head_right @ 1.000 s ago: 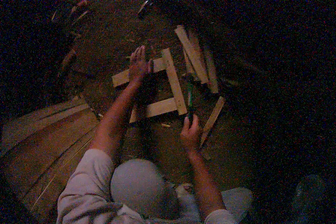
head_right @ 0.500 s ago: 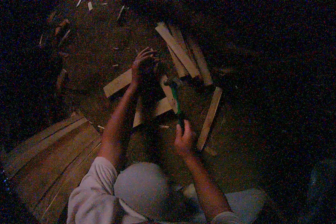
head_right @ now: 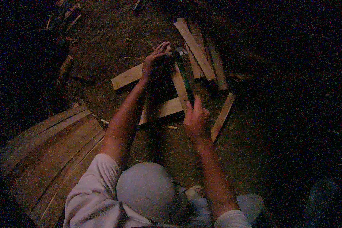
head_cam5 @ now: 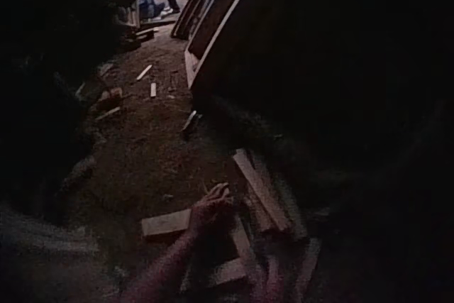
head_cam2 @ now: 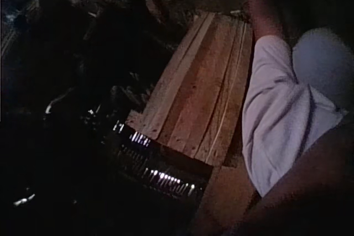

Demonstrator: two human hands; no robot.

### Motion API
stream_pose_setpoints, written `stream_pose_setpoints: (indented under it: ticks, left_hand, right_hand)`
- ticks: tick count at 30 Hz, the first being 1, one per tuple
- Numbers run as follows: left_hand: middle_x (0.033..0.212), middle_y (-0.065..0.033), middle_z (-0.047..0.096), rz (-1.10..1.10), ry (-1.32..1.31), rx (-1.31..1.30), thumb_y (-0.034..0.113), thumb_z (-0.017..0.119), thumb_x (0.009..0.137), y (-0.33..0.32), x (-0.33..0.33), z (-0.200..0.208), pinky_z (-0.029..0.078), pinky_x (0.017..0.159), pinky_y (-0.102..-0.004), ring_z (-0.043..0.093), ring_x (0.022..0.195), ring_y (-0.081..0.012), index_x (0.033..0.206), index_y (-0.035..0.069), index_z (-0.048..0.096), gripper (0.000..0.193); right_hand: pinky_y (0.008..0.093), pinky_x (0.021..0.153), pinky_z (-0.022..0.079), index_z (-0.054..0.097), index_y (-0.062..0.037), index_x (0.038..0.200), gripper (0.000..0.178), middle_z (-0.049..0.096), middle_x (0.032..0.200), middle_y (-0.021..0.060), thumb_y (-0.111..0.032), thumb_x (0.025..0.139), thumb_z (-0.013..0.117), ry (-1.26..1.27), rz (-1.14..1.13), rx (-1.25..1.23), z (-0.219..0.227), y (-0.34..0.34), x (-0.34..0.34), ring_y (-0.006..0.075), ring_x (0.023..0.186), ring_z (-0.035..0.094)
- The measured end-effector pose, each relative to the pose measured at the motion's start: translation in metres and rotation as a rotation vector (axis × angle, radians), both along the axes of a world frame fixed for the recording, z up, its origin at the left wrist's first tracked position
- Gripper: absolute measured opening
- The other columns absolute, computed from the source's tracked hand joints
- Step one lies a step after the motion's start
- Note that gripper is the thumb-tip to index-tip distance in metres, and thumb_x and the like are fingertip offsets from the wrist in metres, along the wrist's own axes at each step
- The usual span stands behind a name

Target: The person assembles a small wooden frame by hammering nails into wooden planks. They then attach the frame to a larger wooden box and add additional planks to the top.

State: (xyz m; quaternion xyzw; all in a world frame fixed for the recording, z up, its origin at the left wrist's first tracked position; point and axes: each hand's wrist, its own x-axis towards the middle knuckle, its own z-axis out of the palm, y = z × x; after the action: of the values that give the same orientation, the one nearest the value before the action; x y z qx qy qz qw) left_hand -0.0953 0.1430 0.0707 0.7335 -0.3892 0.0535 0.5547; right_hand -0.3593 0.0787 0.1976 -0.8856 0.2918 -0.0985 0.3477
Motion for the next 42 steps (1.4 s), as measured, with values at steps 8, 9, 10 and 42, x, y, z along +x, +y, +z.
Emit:
stream_pose_setpoints:
  ticks: [8,9,10,42]
  left_hand:
    - [0.136,-0.0028,0.061,0.050,0.111,0.210,0.004,0.068,0.077,-0.006,-0.006,0.017,0.056,0.089,-0.0396,0.060,0.123,-0.0249,0.106,0.021,0.075,0.035]
    - [0.136,-0.0031,0.061,0.062,0.133,0.265,0.003,0.068,0.076,-0.007,-0.007,0.018,0.057,0.087,-0.0398,0.062,0.120,-0.0259,0.106,0.021,0.075,0.035]
    - [0.137,-0.0027,0.061,0.052,0.061,0.203,0.002,0.068,0.075,-0.008,-0.006,0.018,0.057,0.085,-0.0396,0.064,0.117,-0.0263,0.106,0.021,0.075,0.036]
    - [0.131,-0.0030,0.065,-0.048,0.158,0.125,0.007,0.075,0.076,-0.011,0.003,0.012,0.054,0.093,-0.0389,0.063,0.119,-0.0262,0.106,0.018,0.075,0.031]
  right_hand:
    - [0.0537,0.071,0.053,0.044,-0.0034,0.140,0.044,0.065,0.084,0.0280,-0.017,0.099,0.051,0.129,0.090,-0.158,0.011,-0.015,0.029,0.0472,0.080,0.065]
    - [0.0536,0.072,0.053,0.046,-0.0017,0.138,0.042,0.065,0.087,0.0295,-0.016,0.098,0.052,0.133,0.080,-0.141,0.010,-0.015,0.029,0.0481,0.084,0.065]
    - [0.0535,0.074,0.052,0.048,-0.0001,0.135,0.040,0.066,0.091,0.0309,-0.014,0.097,0.054,0.115,0.055,-0.142,0.008,-0.015,0.029,0.0489,0.088,0.065]
    - [0.0453,0.072,0.052,0.053,0.0002,0.131,0.034,0.068,0.094,0.0218,-0.013,0.099,0.055,-0.156,-0.044,-0.276,0.006,-0.016,0.009,0.0331,0.083,0.069]
